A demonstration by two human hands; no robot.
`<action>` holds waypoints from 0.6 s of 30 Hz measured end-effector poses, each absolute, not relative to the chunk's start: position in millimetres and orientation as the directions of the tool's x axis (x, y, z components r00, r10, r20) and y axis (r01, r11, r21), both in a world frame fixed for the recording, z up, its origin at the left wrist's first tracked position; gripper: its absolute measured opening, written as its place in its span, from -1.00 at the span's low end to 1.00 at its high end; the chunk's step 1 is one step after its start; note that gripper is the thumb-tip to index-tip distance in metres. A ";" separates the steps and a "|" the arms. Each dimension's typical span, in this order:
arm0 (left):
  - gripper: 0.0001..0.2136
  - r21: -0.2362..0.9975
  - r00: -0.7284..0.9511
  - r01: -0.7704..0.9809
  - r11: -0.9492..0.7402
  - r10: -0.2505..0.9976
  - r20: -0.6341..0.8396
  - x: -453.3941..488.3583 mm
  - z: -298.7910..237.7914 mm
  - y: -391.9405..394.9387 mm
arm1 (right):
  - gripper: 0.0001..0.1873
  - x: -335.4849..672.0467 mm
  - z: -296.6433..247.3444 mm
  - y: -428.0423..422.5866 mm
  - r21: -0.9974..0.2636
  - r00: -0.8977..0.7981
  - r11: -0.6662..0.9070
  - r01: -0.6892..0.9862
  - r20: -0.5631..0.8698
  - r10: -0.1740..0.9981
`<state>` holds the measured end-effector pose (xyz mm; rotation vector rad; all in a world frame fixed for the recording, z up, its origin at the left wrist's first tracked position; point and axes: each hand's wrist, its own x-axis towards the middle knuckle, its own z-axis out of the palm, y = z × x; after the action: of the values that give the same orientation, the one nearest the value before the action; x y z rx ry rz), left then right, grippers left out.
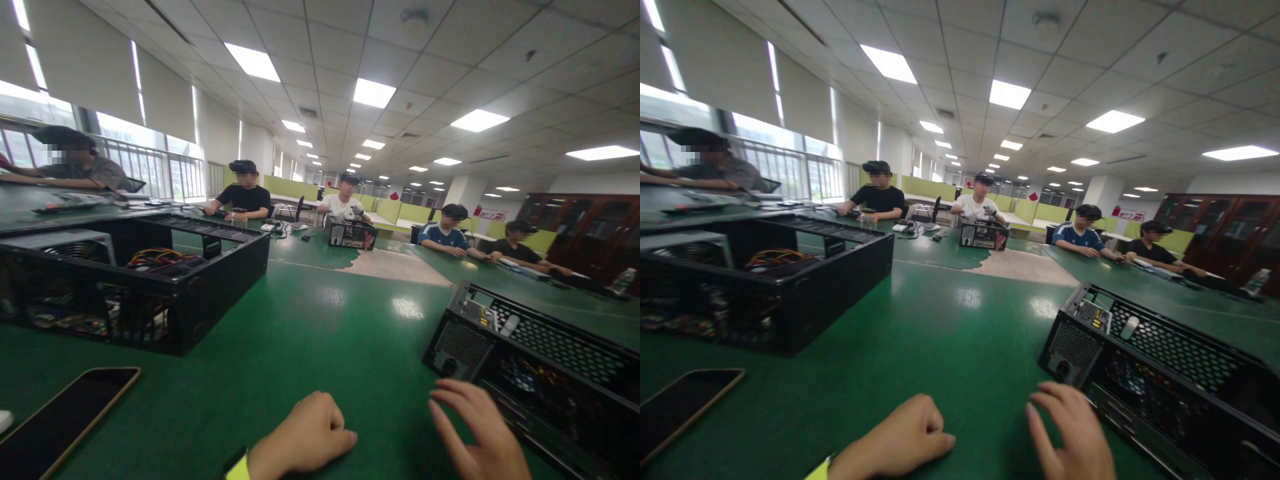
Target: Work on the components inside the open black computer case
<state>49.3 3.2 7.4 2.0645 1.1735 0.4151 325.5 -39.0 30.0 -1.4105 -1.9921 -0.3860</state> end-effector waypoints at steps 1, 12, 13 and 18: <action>-0.59 0.713 0.533 0.616 -0.335 0.844 -0.065 49.7 8.7 2.6 | -0.65 342.9 41.6 -29.3 -0.024 -0.181 0.289 0.957 0.730 0.659; -0.57 0.787 0.562 0.531 -0.314 0.826 -0.050 43.0 16.3 4.0 | -0.27 431.6 105.3 16.6 0.025 0.435 -0.465 0.885 0.307 0.846; -0.57 0.805 0.566 0.501 -0.318 0.824 -0.027 41.0 20.8 6.7 | -0.27 427.7 108.2 14.4 0.007 0.445 -0.466 0.885 0.287 0.849; -0.53 0.806 0.575 0.414 -0.424 0.808 0.130 36.1 85.6 24.2 | -0.34 381.2 123.0 -13.5 0.007 0.381 -0.395 0.919 0.246 0.891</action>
<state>36.1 24.2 85.6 2.0508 0.9727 0.6653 381.2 -13.5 123.0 -2.5000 -1.6480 -0.3185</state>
